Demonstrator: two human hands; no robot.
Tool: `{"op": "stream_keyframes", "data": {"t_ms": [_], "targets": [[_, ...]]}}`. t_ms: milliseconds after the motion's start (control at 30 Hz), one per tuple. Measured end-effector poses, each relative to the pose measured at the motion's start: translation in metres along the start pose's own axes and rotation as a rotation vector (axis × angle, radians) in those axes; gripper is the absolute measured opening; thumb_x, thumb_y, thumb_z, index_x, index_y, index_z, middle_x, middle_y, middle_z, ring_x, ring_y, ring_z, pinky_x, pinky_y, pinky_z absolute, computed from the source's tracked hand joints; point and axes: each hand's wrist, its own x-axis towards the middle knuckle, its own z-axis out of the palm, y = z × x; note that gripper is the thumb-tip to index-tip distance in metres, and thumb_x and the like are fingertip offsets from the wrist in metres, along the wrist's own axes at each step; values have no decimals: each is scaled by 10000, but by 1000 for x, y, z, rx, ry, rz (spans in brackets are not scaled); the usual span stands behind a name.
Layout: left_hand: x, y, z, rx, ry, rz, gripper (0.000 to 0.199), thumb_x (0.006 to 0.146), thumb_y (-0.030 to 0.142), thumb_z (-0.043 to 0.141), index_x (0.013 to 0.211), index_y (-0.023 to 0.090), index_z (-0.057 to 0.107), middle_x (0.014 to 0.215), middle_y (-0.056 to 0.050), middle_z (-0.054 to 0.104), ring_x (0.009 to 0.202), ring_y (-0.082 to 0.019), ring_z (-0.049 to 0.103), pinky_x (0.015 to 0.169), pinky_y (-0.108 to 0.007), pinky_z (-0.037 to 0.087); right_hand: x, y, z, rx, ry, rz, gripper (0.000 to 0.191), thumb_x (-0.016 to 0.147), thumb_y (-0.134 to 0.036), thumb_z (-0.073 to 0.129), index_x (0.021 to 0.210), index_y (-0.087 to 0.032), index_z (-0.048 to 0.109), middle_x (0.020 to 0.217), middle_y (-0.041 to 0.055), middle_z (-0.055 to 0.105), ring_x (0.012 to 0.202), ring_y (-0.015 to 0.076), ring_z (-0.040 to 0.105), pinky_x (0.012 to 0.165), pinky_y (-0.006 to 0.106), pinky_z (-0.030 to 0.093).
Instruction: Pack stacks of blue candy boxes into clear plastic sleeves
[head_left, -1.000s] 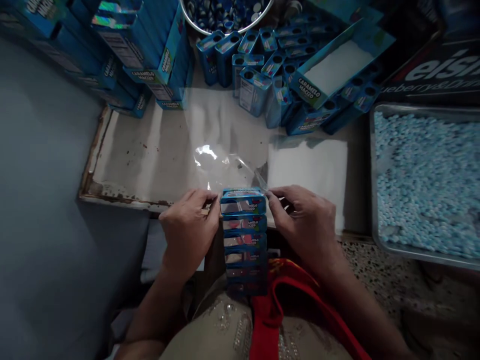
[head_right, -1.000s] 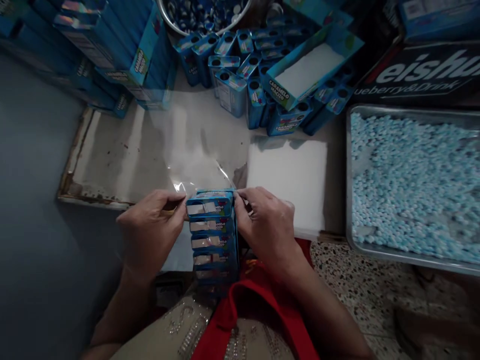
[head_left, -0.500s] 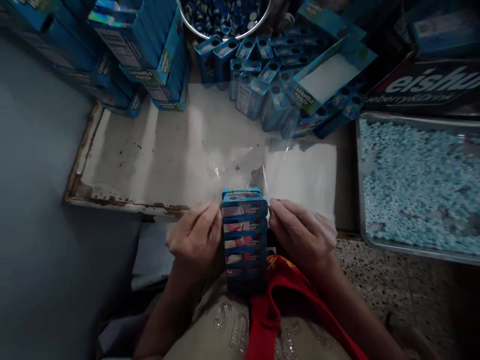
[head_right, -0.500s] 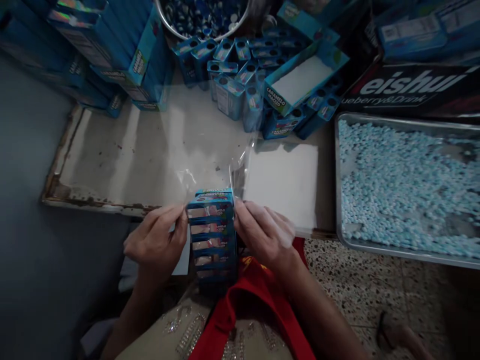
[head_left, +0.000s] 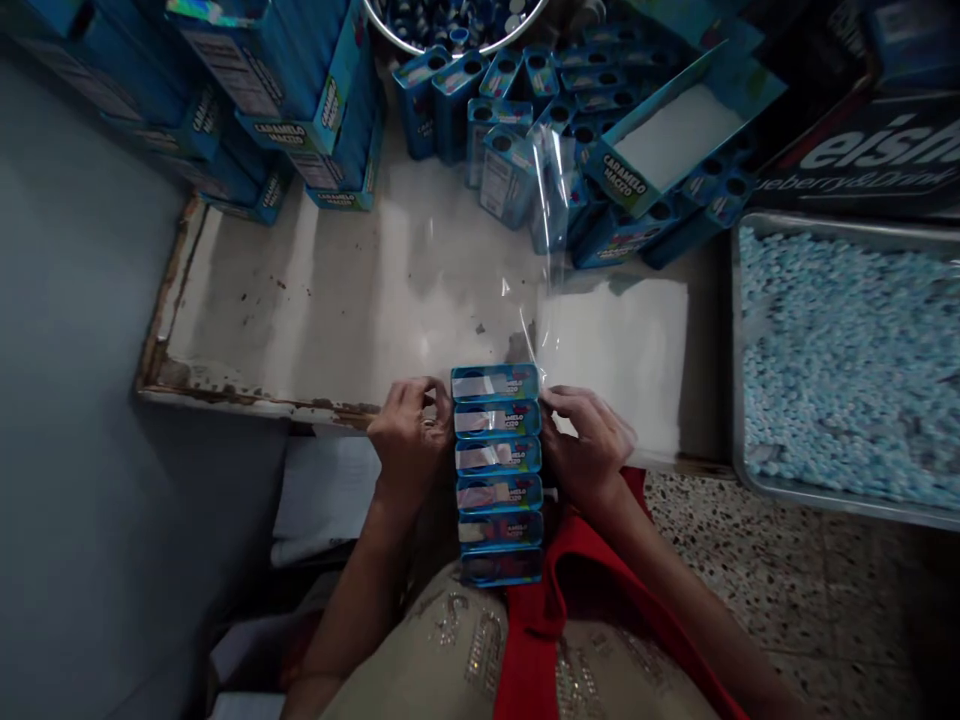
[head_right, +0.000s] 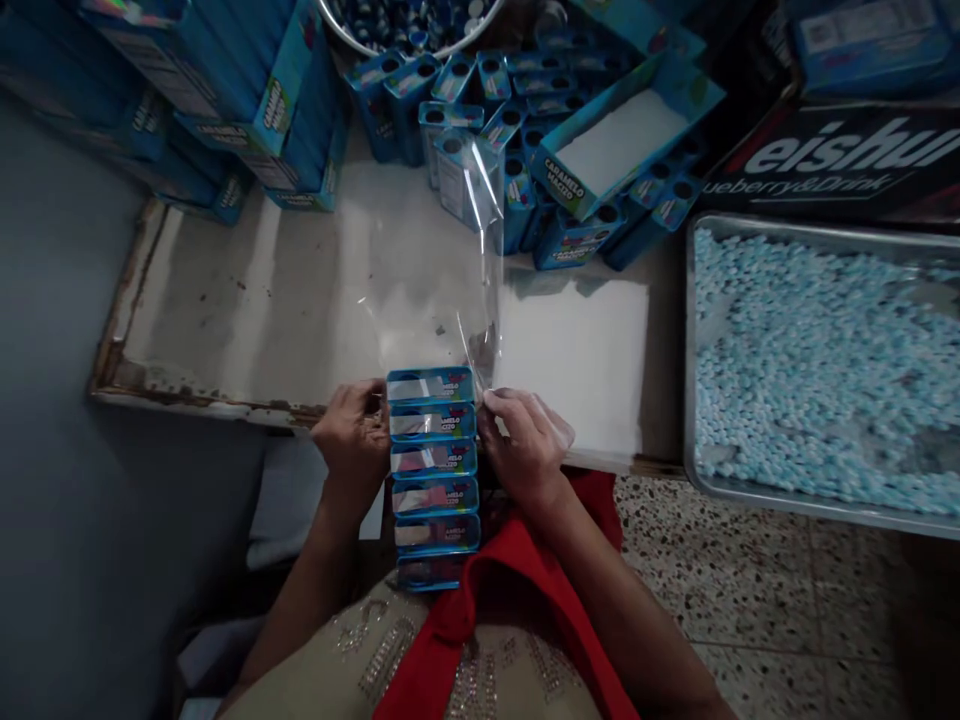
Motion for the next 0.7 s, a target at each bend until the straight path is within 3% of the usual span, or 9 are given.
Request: {"op": "stream_keyframes", "data": {"t_ms": [100,267,433,567,700], "targets": [[0,-3,-5,89,-112,53,232,1064,268,506,982,181,705,860,-63,743,777,-174,691,695,-263,456,-3,1,-6,-1,-22,-33,109,947,-134,686,937,-238,717,857,29,818,739,151,769,682,264,573],[-10,-10,-15,141,-200,141,253,1073,213,455,974,185,687,794,-61,693,698,-176,649,621,-281,383,-5,-2,-15,53,-107,-89,77,981,-169,683,970,-237,717,891,40,821,738,153,761,680,283,584],[-15,-21,-19,59,-141,246,207,1047,157,472,976,191,663,756,-47,665,665,-176,624,633,-288,383,-10,1,-9,172,-116,-133,120,989,-155,665,896,-230,670,858,27,787,731,137,706,713,279,568],[-3,-25,-17,118,-216,261,202,1044,209,497,950,191,674,788,-63,677,694,-187,637,614,-292,356,-9,5,3,146,-145,28,239,985,-152,619,762,-227,577,789,24,721,733,152,659,686,282,521],[4,-20,-17,219,-340,204,213,1042,228,481,967,190,676,836,-84,684,734,-216,649,607,-311,338,-8,2,10,176,-164,193,164,970,-173,556,822,-231,595,833,39,712,783,183,656,721,316,518]]}}
